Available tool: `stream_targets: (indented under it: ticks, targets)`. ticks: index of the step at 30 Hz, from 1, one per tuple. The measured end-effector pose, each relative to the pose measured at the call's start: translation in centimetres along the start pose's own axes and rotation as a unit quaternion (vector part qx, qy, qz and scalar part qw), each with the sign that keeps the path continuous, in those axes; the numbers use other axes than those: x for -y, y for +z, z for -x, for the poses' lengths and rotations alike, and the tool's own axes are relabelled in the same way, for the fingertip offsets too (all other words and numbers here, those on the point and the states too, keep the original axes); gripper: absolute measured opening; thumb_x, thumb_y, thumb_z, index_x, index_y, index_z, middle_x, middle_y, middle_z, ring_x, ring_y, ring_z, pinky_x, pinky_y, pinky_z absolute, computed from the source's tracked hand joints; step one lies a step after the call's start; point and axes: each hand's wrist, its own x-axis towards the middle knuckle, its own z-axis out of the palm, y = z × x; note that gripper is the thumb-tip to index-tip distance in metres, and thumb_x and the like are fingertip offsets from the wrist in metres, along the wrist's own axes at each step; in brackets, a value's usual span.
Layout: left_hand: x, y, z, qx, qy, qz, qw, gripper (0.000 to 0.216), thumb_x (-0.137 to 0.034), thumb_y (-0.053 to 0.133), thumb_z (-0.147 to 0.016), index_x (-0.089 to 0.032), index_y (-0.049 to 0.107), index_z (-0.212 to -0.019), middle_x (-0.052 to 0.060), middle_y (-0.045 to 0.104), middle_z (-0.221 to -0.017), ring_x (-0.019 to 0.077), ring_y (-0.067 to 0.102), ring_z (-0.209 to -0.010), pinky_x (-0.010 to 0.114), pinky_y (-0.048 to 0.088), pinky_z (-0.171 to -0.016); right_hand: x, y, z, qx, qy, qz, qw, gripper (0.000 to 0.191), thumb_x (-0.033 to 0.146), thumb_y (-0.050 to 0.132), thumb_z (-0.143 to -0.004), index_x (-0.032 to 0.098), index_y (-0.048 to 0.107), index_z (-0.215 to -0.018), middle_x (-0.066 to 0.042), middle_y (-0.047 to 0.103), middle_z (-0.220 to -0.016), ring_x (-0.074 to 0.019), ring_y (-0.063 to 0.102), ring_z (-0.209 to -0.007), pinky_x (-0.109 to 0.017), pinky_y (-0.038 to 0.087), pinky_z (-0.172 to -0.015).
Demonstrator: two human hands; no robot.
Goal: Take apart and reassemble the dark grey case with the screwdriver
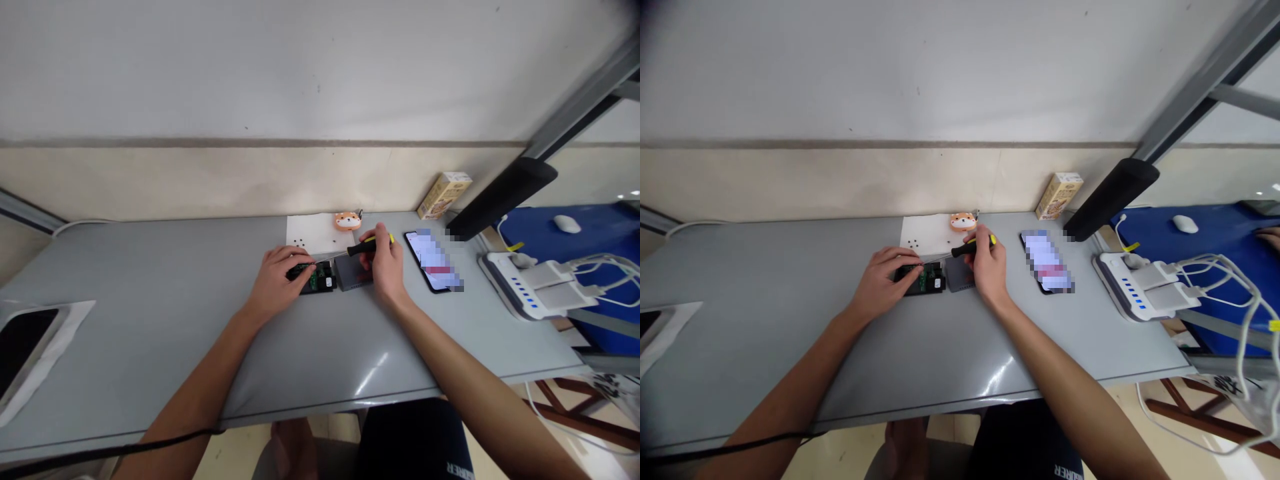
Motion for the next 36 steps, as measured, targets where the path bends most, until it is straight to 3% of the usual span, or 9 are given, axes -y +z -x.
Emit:
stream_targets:
  ticks: [14,36]
  targets:
    - [0.62,-0.02,0.13,-0.008,0.046,-0.025,0.999,0.017,-0.03,0.062,-0.1,-0.025,0.077,-0.097,0.003,0.075,-0.107,0.0207,0.066,-0.101,0.042,0.042,-0.096,0.06,0.0,0.11,-0.005,-0.005,-0.021,1.0,0.054,0.073,0.049,-0.092,0.021,0.065,-0.084,0.005,0.049,-0.051,-0.0095,0.044,-0.044,-0.02,0.037,-0.042]
    - [0.33,-0.25,-0.04,-0.02,0.051,-0.008,0.998,0.012,-0.03,0.065,-0.098,-0.026,0.077,-0.097,0.002,0.075,-0.105,0.0197,0.066,-0.099,0.042,0.042,-0.098,-0.27,0.13,0.01,-0.006,-0.019,-0.017,1.0,0.054,0.072,0.051,-0.092,0.021,0.065,-0.081,0.004,0.049,-0.053,-0.0094,0.044,-0.044,-0.02,0.036,-0.041]
